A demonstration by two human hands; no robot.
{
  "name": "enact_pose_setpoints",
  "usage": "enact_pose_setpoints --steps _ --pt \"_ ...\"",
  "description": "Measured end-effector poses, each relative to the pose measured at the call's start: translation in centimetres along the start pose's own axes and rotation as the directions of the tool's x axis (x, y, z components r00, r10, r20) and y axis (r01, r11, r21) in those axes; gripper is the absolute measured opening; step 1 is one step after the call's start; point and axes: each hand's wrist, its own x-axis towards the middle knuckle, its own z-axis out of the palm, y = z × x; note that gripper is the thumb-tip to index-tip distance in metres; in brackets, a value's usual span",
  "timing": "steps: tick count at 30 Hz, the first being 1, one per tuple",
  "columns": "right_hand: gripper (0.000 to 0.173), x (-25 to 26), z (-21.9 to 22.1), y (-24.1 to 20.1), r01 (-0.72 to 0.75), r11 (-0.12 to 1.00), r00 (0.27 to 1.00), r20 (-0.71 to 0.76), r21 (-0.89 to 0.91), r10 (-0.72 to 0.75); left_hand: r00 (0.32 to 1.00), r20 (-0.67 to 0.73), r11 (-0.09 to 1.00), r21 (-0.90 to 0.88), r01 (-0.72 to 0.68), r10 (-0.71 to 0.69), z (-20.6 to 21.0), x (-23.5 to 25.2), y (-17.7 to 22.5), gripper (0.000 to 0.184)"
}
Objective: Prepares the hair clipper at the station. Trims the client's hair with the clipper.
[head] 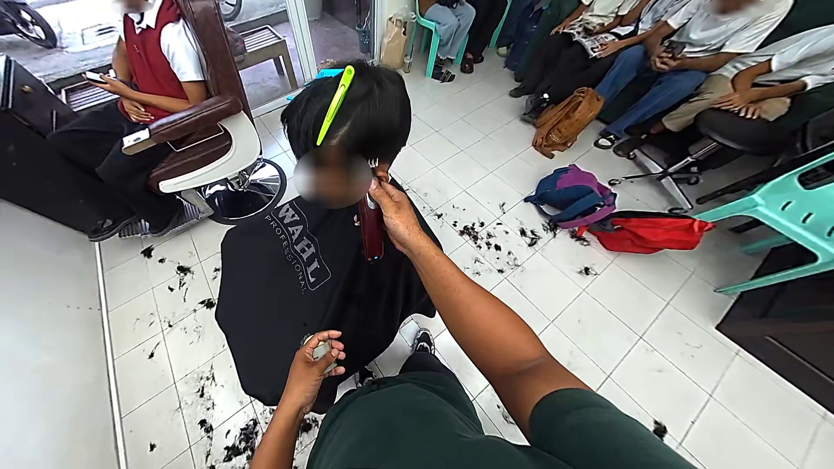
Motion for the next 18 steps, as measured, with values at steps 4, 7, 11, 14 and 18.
enact_pose_setpoints --steps 4,7,11,14,18 --pt "0.044 0.2 -0.1 0.1 -0.13 0.975 0.991 0.017 -0.181 0.135 1.0 -0.008 1.0 -0.025 -0.001 0.0 0.0 0.0 0.0 0.023" --pt "0.042 0.0 0.2 -0.2 -0.071 0.989 0.997 -0.003 -0.133 0.071 1.0 -0.014 0.999 -0.043 0.003 -0.004 0.0 -0.1 -0.1 0.02" --pt "0.04 -0.3 0.6 0.1 -0.046 0.987 0.996 0.067 -0.156 0.057 1.0 -0.011 0.999 -0.035 -0.007 0.007 0.0 -0.1 -0.2 0.018" --pt "0.044 -0.7 1.0 0.6 -0.189 0.977 0.968 0.146 -0.098 0.202 1.0 -0.018 1.0 -0.017 -0.019 0.019 0.0 0.0 -0.2 0.017" --pt "0.048 -0.6 1.5 0.6 -0.25 0.966 0.961 0.139 0.061 0.24 1.0 -0.011 1.0 -0.017 -0.022 0.022 -0.1 -0.1 -0.2 0.017"
